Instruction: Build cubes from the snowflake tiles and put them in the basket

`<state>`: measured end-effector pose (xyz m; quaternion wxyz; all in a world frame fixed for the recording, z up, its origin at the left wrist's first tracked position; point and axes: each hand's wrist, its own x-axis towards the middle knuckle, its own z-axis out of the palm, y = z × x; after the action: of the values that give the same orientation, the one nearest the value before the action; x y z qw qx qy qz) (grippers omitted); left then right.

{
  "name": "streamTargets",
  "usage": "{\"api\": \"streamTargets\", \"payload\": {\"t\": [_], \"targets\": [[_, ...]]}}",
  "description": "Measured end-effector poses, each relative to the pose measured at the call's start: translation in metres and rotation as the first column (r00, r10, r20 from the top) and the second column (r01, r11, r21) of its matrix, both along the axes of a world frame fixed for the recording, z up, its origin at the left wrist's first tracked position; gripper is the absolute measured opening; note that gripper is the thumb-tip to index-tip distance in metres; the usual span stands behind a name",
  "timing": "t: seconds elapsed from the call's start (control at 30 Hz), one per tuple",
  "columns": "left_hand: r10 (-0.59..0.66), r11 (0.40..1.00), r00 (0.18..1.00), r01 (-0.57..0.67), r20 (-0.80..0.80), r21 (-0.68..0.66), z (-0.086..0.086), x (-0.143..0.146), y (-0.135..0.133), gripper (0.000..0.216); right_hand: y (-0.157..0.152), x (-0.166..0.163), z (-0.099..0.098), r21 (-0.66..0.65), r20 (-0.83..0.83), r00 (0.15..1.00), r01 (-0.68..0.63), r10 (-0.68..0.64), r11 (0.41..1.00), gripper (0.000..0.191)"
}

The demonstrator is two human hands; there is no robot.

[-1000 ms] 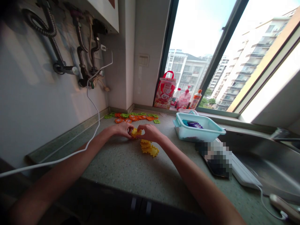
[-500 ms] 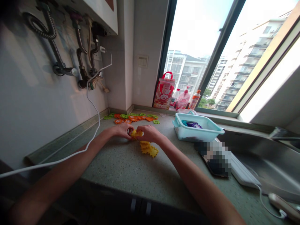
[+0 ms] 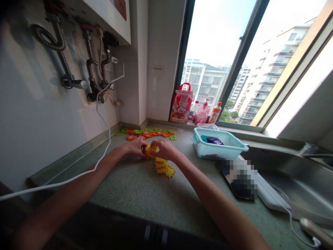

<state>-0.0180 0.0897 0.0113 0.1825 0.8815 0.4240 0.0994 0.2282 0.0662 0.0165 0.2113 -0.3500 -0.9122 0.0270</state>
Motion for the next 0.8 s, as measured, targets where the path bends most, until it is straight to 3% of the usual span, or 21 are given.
{"api": "streamTargets", "payload": {"t": [0.13, 0.23, 0.4, 0.5, 0.57, 0.67, 0.8], "targets": [[0.023, 1.0, 1.0, -0.023, 0.002, -0.022, 0.001, 0.003, -0.002, 0.064, -0.003, -0.001, -0.003, -0.063, 0.038, 0.999, -0.033, 0.035, 0.997, 0.03], [0.057, 0.998, 0.998, -0.057, -0.02, -0.009, 0.002, 0.006, -0.007, 0.083, -0.004, 0.001, 0.007, -0.062, 0.053, 0.998, -0.039, 0.043, 0.997, 0.034], [0.08, 0.996, 0.994, -0.076, -0.076, 0.054, 0.001, 0.011, -0.011, 0.067, -0.008, 0.025, 0.046, 0.021, -0.071, 0.997, 0.029, -0.027, 0.999, 0.031], [0.079, 0.996, 0.994, -0.075, -0.077, 0.056, -0.002, 0.012, -0.01, 0.062, -0.026, 0.056, 0.049, 0.033, -0.118, 0.987, 0.113, -0.108, 0.993, 0.028], [0.076, 0.996, 0.994, -0.072, -0.075, 0.058, -0.004, 0.012, -0.009, 0.062, -0.05, 0.083, 0.032, -0.011, -0.099, 0.983, 0.156, -0.156, 0.988, 0.028], [0.086, 0.994, 0.994, -0.081, -0.074, 0.07, -0.006, 0.011, -0.007, 0.062, -0.099, 0.133, -0.014, -0.062, -0.022, 0.971, 0.236, -0.238, 0.97, 0.035], [0.07, 0.997, 0.995, -0.067, -0.071, 0.046, -0.001, 0.012, -0.01, 0.061, -0.166, 0.202, -0.067, 0.059, -0.011, 0.937, 0.35, -0.35, 0.935, 0.033]]}}
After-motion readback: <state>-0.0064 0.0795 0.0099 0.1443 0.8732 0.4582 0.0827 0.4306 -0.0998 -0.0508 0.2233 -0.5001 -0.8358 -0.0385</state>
